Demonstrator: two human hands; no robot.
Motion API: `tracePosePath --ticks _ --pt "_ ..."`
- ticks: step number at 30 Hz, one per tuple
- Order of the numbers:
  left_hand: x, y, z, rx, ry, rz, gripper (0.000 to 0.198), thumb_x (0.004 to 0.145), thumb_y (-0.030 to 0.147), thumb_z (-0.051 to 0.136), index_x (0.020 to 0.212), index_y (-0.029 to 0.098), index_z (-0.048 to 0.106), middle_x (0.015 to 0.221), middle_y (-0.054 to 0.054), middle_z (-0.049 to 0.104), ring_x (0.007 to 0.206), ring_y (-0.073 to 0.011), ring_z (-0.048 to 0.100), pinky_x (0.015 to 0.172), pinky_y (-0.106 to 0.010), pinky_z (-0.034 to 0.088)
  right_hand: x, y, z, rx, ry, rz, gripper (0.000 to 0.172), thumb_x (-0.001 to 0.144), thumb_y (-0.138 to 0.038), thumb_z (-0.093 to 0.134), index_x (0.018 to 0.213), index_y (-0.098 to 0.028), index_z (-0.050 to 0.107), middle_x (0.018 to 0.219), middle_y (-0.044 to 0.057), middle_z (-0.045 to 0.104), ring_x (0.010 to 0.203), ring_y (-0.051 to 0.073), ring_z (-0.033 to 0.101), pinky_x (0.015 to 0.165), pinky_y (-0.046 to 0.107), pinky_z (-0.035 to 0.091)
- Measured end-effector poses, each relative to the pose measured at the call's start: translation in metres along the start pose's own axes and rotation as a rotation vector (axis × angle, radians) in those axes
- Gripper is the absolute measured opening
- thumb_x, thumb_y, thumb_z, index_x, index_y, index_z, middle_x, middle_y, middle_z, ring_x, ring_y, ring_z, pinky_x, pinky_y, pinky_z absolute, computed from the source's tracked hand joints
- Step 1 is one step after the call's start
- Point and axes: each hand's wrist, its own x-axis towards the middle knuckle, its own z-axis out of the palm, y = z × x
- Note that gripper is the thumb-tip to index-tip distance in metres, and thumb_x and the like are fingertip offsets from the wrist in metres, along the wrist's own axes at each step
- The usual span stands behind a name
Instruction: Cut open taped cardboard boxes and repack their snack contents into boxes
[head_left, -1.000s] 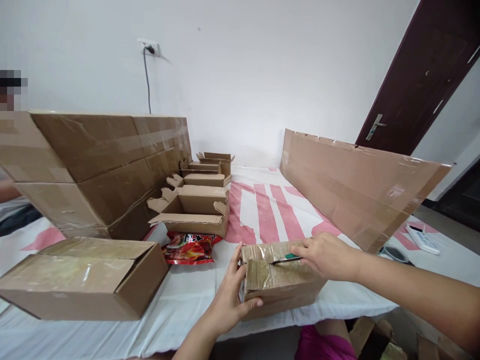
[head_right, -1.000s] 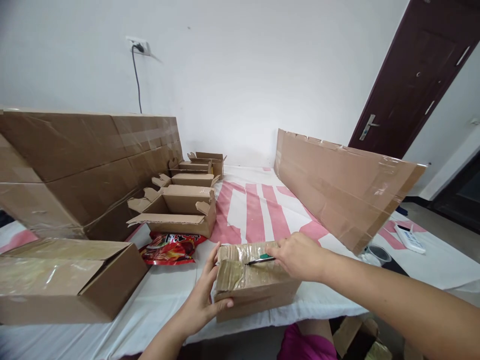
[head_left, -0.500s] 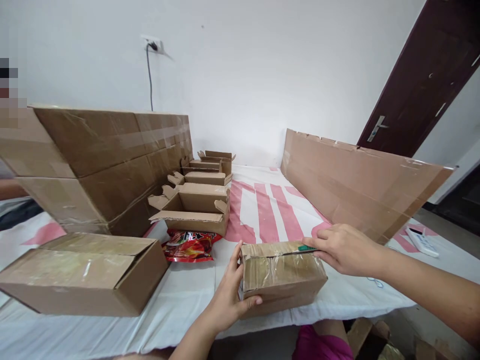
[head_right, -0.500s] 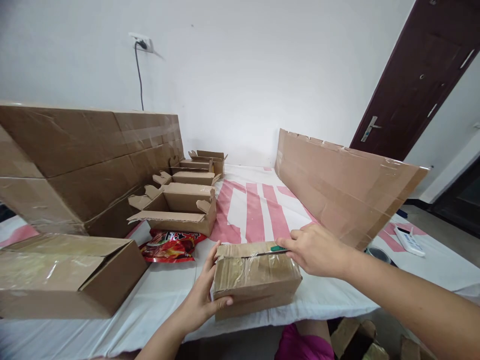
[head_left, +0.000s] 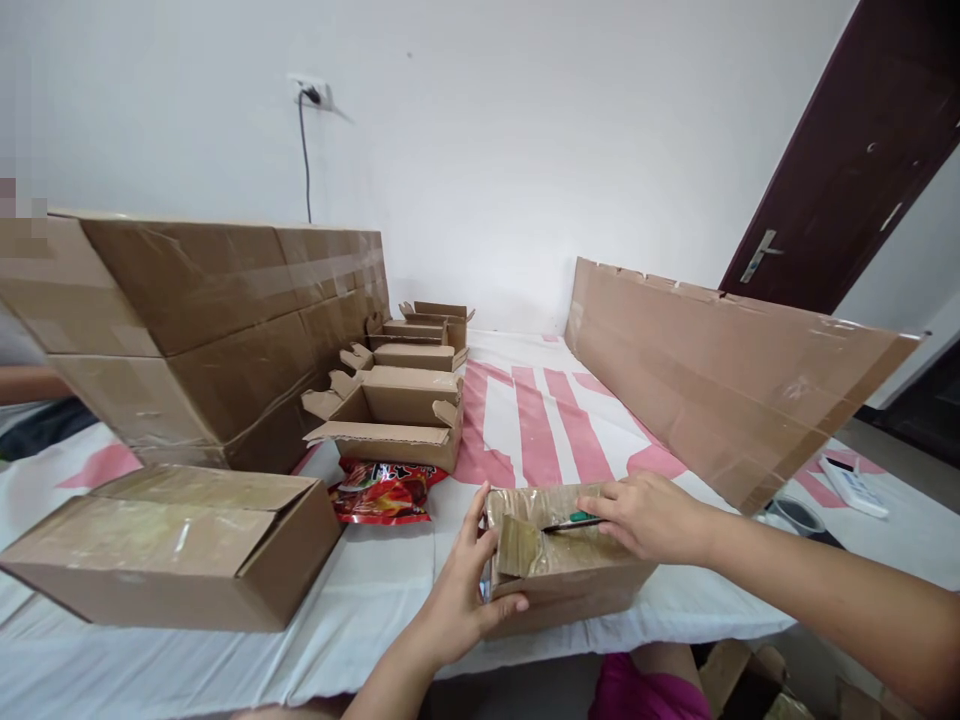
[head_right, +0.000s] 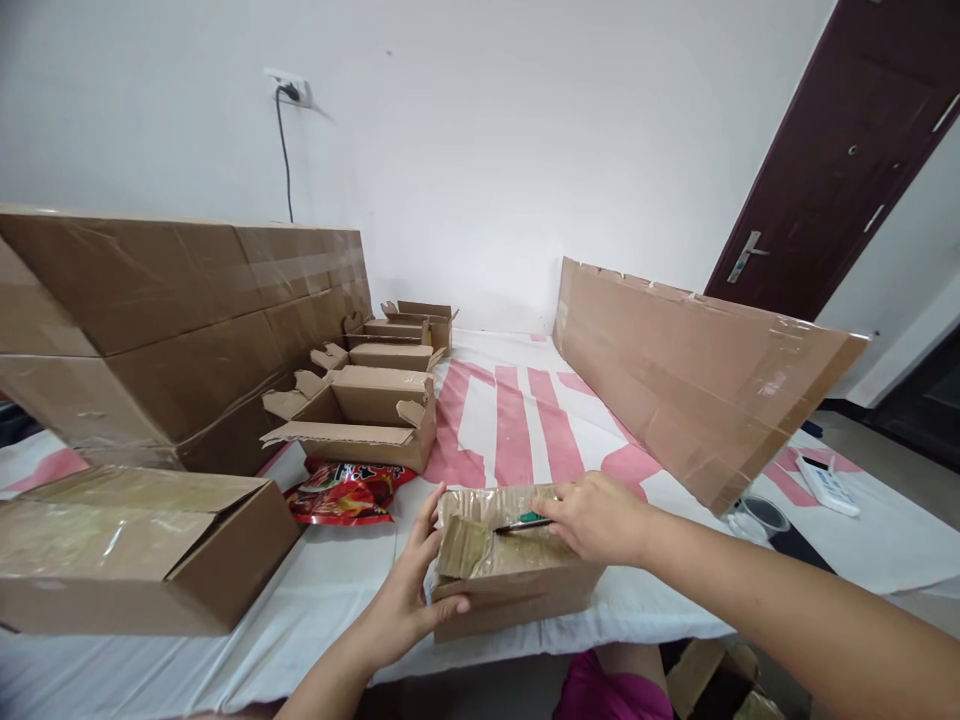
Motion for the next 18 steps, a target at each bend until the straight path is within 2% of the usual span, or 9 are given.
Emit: tracePosePath --ticks 4,8,11,14,18 --pt "0.000 0.001 -0.001 0.001 0.006 -0.003 0.075 0.076 0.054 0.069 0.141 0.031 0.042 0.162 -0.009 -0.005 0.146 -0.0405 0.011 0.116 -0.055 0.024 -0.005 0.007 0.005 -0.070 -0.057 -0.013 0.026 0.090 -0.025 0.053 0.114 -0.024 0.063 0.086 0.005 0.071 0.067 0.019 0.064 0.057 0.028 0.033" --pt "-0.001 0.000 -0.002 -0.005 -0.024 0.009 0.078 0.075 0.056 0.069 0.142 0.030 0.040 0.162 -0.008 -0.009 0.146 -0.0415 0.010 0.115 -0.055 0.025 -0.022 0.024 0.006 -0.088 -0.038 -0.009 0.031 0.092 -0.027 0.052 0.122 -0.026 0.059 0.084 0.004 0.070 0.068 0.018 0.063 0.057 0.027 0.033" --pt "-0.001 -0.003 -0.001 0.000 -0.010 0.011 0.079 0.076 0.056 0.068 0.144 0.031 0.037 0.161 -0.009 -0.010 0.146 -0.0410 0.012 0.115 -0.056 0.024 -0.036 0.039 0.002 -0.074 -0.011 0.044 0.030 0.094 -0.029 0.049 0.122 -0.027 0.059 0.084 0.004 0.068 0.071 0.019 0.064 0.060 0.027 0.036" --pt "-0.001 -0.005 -0.001 0.028 0.001 0.013 0.078 0.077 0.053 0.068 0.145 0.032 0.035 0.162 -0.009 -0.008 0.146 -0.0401 0.014 0.114 -0.056 0.025 -0.053 0.054 0.001 -0.044 -0.046 0.121 0.028 0.093 -0.027 0.049 0.118 -0.028 0.062 0.085 0.004 0.069 0.072 0.019 0.066 0.061 0.028 0.040" --pt "0.000 -0.005 0.000 0.061 0.007 0.019 0.079 0.077 0.050 0.070 0.146 0.033 0.033 0.162 -0.010 -0.003 0.146 -0.0406 0.014 0.112 -0.057 0.028 -0.086 0.071 0.009 0.054 -0.027 0.228 0.033 0.095 -0.029 0.045 0.124 -0.030 0.060 0.093 0.004 0.072 0.080 0.021 0.069 0.066 0.031 0.046"
